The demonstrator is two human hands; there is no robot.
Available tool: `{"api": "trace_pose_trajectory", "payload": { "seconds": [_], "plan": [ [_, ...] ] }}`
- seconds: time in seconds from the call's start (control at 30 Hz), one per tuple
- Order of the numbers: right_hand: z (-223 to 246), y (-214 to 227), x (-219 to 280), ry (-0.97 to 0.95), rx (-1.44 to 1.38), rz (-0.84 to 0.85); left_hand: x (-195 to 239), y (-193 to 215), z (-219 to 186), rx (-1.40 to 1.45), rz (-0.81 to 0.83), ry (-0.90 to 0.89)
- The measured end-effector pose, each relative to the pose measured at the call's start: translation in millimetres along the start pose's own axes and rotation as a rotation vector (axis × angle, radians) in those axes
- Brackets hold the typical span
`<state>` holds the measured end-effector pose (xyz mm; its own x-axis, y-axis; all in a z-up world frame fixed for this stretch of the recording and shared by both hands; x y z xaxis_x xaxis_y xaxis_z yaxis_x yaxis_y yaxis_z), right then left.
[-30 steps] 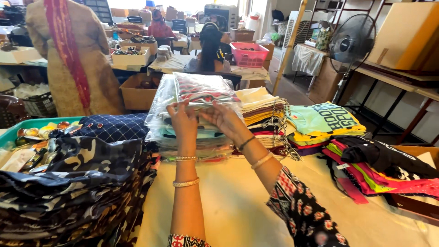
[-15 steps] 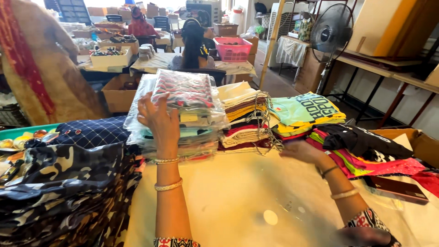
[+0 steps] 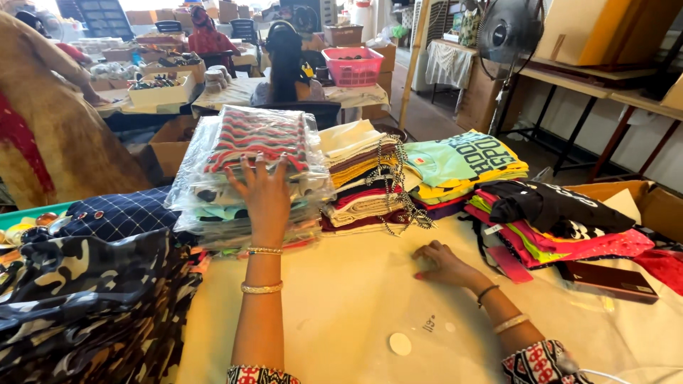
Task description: The person places a folded polka-dot shirt into a clear plastic bag and stacks it on a pile of packaged clothes. They then retrieve a striped shirt from a cardboard box, place it into a new plastic bag, and seal it before stacking it on the pile.
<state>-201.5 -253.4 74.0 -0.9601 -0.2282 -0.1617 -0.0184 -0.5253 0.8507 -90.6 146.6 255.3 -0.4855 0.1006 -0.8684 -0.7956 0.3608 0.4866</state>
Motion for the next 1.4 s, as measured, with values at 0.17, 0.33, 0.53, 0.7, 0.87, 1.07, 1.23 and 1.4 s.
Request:
{"api": "trace_pose_trajectory", "payload": {
  "seconds": [0.17, 0.33, 0.53, 0.7, 0.87, 1.07, 1.23, 1.4],
  "plan": [
    [11, -11, -3, 0.019, -0.004, -0.046, 0, 8, -5, -0.048, -0.017, 0.011],
    [3, -16, -5, 0.078, 0.012, -0.103, -2, 20, -9, -0.065, -0.038, 0.014],
    [5, -16, -4, 0.07, -0.022, -0.125, 1, 26, -14, -0.033, -0.032, 0.024],
    [7, -15, -4, 0.071, -0.03, -0.127, 5, 25, -16, 0.009, -0.053, -0.003],
    [6, -16, -4, 0.086, -0.039, -0.132, -2, 31, -34, 0.02, -0.06, -0.06],
    [5, -16, -4, 0.098, -0.028, -0.13, 20, 32, -101, 0.44, 0.125, -0.208],
    [5, -18, -3, 0.058, 0.008, -0.115, 99, 52, -185, 0.934, 0.586, -0.596],
    [6, -18, -2, 0.096, 0.013, -0.146, 170, 53, -227, 0.576, 1.073, -0.894]
  ]
}}
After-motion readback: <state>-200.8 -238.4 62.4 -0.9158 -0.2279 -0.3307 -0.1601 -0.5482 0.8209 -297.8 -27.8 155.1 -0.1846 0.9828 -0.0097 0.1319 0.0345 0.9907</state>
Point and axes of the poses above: each hand's wrist, its own x-axis away from the middle knuckle, its own y-axis out of the back of the hand, z = x × y, the point moved 2 cm from there along -x, towards the middle knuckle, and after that the axes turned 3 degrees about y, right-handed, at the moved point
